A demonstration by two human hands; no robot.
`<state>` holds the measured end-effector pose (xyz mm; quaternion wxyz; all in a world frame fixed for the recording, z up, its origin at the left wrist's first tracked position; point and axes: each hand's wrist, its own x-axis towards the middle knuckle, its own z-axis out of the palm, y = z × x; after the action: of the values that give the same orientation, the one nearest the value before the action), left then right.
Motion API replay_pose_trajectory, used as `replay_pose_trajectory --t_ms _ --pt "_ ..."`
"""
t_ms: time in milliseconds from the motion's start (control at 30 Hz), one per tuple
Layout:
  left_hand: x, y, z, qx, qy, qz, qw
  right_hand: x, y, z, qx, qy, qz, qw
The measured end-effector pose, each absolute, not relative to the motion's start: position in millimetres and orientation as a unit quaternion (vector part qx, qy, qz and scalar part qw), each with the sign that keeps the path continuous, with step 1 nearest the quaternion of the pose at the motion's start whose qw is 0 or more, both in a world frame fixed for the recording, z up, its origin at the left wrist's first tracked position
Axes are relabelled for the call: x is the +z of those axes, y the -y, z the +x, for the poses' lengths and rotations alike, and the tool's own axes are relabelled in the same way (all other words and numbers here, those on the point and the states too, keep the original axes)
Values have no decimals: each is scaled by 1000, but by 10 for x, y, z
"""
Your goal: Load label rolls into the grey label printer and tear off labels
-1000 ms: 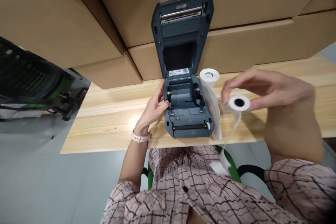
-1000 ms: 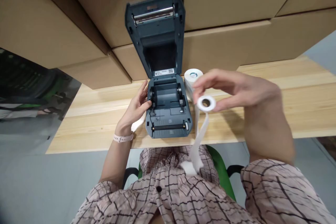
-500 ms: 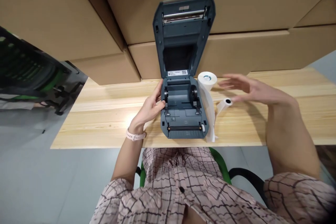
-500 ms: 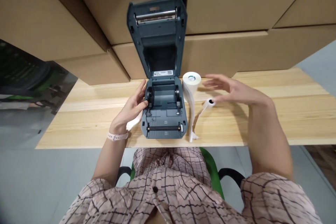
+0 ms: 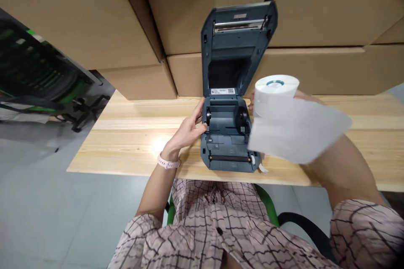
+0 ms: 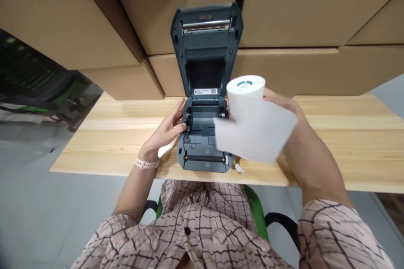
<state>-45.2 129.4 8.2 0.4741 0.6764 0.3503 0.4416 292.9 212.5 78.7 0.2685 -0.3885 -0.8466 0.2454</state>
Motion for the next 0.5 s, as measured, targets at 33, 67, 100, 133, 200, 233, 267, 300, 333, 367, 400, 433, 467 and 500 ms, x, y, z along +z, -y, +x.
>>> replay_pose_trajectory --t_ms 33,67,100,133,200,233,267,300,333,367,400,433,467,500 --pt "84 -1294 -452 441 -349 677 475 891 -2091 2858 270 864 -355 235" --pt "85 -1295 -453 439 -348 678 477 1000 -2066 2758 298 879 -322 184" --pt "85 -1298 -455 437 -347 678 479 1106 -2048 2634 319 892 -297 123" --pt "83 -1303 -458 434 -346 679 481 1199 -2034 2495 308 905 -287 65" --pt "77 -1312 -463 430 -346 682 480 1324 -2005 2214 244 922 -300 -27" --pt "73 -1316 -465 429 -346 684 477 1349 -1989 2091 208 926 -310 -61" --pt "68 -1319 -465 429 -347 686 474 1349 -1976 1990 179 927 -317 -90" --pt "63 -1322 -465 430 -347 688 471 1328 -1966 1913 157 926 -323 -114" --pt "58 -1323 -463 432 -348 689 467 1292 -1963 1858 142 925 -328 -130" --pt "52 -1324 -460 434 -349 690 462 1246 -1966 1824 136 924 -329 -141" --pt "47 -1323 -457 437 -350 690 459 1195 -1978 1806 137 923 -328 -147" --pt "43 -1322 -453 439 -352 690 456 1143 -1995 1799 144 922 -325 -151" --pt "41 -1320 -450 440 -353 690 454 1094 -2017 1800 152 922 -323 -152" --pt "40 -1317 -447 439 -355 690 453 1050 -2039 1807 159 921 -321 -151"
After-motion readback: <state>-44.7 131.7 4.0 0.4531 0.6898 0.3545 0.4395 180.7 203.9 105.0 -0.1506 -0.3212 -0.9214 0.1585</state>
